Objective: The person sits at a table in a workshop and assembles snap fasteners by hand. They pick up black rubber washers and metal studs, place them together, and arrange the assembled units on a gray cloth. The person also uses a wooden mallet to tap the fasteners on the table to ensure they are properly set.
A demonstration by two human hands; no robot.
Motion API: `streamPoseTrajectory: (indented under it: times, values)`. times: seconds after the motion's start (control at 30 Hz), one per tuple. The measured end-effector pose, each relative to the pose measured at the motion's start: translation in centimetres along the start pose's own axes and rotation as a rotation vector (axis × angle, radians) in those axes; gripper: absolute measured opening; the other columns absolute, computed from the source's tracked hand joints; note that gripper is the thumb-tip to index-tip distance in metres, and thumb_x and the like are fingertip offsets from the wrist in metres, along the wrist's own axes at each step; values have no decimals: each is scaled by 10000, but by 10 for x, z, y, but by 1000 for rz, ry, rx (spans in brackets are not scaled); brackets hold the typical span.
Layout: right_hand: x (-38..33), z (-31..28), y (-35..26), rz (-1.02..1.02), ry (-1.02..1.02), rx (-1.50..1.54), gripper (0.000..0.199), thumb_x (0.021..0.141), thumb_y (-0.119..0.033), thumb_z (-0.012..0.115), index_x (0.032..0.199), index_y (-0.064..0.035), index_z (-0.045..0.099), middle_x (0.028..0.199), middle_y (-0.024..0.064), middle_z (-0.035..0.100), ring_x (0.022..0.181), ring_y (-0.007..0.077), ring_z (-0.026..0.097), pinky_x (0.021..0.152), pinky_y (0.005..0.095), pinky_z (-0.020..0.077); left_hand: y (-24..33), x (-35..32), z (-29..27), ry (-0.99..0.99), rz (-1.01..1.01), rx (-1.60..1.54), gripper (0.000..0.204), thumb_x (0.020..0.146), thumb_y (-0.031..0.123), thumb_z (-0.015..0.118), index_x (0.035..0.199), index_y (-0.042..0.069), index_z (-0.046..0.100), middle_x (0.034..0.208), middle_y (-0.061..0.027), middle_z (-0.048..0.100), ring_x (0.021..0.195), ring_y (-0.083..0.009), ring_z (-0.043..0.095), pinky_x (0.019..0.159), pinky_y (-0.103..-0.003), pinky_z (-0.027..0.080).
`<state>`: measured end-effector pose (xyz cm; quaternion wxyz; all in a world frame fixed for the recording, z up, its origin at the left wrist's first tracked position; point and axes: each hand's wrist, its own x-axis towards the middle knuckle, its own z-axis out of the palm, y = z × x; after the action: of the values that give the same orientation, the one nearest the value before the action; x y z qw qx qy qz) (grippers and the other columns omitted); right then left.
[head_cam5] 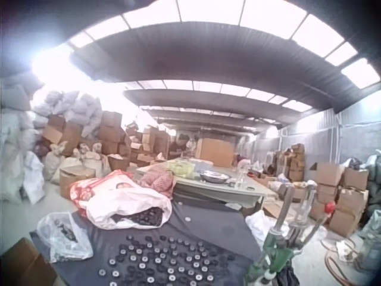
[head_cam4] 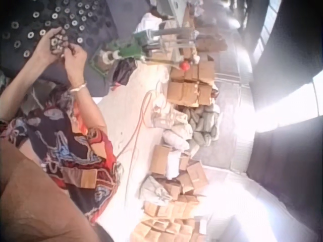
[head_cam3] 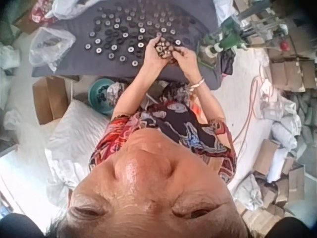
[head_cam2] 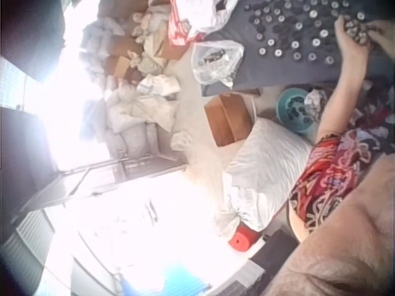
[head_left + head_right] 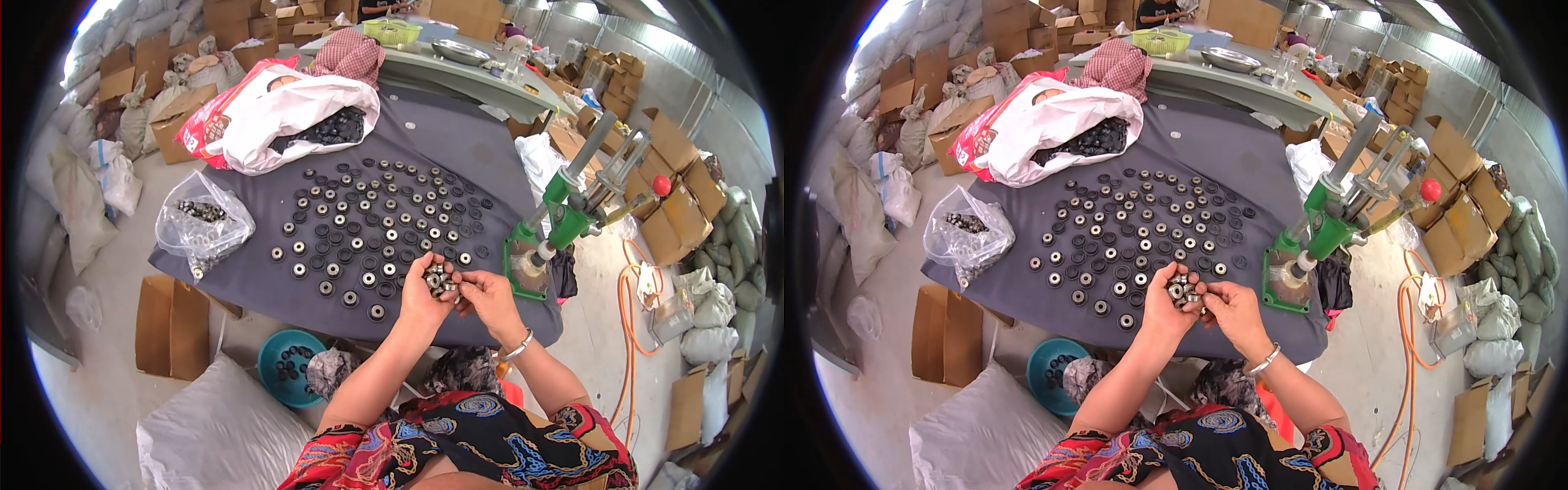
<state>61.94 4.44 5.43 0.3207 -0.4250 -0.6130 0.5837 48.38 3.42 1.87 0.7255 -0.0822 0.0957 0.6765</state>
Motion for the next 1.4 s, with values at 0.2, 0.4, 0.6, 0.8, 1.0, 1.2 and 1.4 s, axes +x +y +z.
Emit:
streamPoseTrajectory:
  times: [0.2, 0.4, 0.6, 0.8, 1.0, 1.2, 1.4]
  values:
    - [2, -11, -5, 136, -88, 64, 174, 894, -118, 561, 961, 31, 622, 725, 49, 633, 632, 116, 609, 548, 249, 509, 2, 1, -2, -36, -39, 34, 209, 901, 274, 510, 791, 97, 528, 729, -71, 541, 658, -229, 546, 343, -255, 331]
    - [5, -25, 2, 231, -211, 465, 171, 932, -140, 560, 965, 12, 631, 833, 71, 637, 663, 135, 610, 577, 281, 522, 2, -8, 5, -72, 4, 35, 191, 916, 257, 507, 814, 97, 530, 729, -72, 543, 609, -224, 551, 347, -258, 294]
    - [12, -31, 2, 252, -263, 394, 177, 905, -124, 603, 984, 31, 634, 842, 71, 647, 663, 127, 613, 571, 273, 525, 1, -6, 2, -66, 2, 44, 195, 912, 258, 512, 807, 93, 521, 729, -67, 535, 606, -220, 543, 346, -256, 296]
    - [24, -22, -2, 217, -253, 208, 162, 853, -71, 636, 973, 38, 647, 778, 64, 654, 589, 108, 599, 536, 240, 509, 8, -4, -4, -90, 49, 42, 200, 912, 268, 519, 816, 95, 548, 747, -72, 538, 644, -214, 535, 343, -242, 317]
    - [82, -38, -1, -127, -49, -244, 146, 825, -50, 635, 946, 29, 658, 719, 35, 633, 556, 69, 562, 513, 217, 470, 26, 0, -5, 35, 124, -4, 202, 932, 264, 504, 840, 89, 546, 760, -75, 536, 682, -215, 528, 372, -233, 328]
    - [164, -68, 8, -453, 63, -960, 223, 747, -107, 658, 923, 28, 667, 787, 121, 654, 713, 215, 623, 663, 324, 495, 36, 4, -2, 70, 174, -39, 229, 960, 289, 471, 886, 80, 530, 779, -72, 530, 698, -224, 530, 403, -240, 319]
    - [205, -68, 25, -421, 15, -1164, 243, 738, -143, 643, 925, 8, 681, 869, 172, 666, 853, 327, 634, 787, 408, 491, 38, 6, -4, 92, 167, -82, 224, 952, 276, 484, 891, 69, 544, 806, -99, 537, 699, -232, 527, 389, -233, 322]
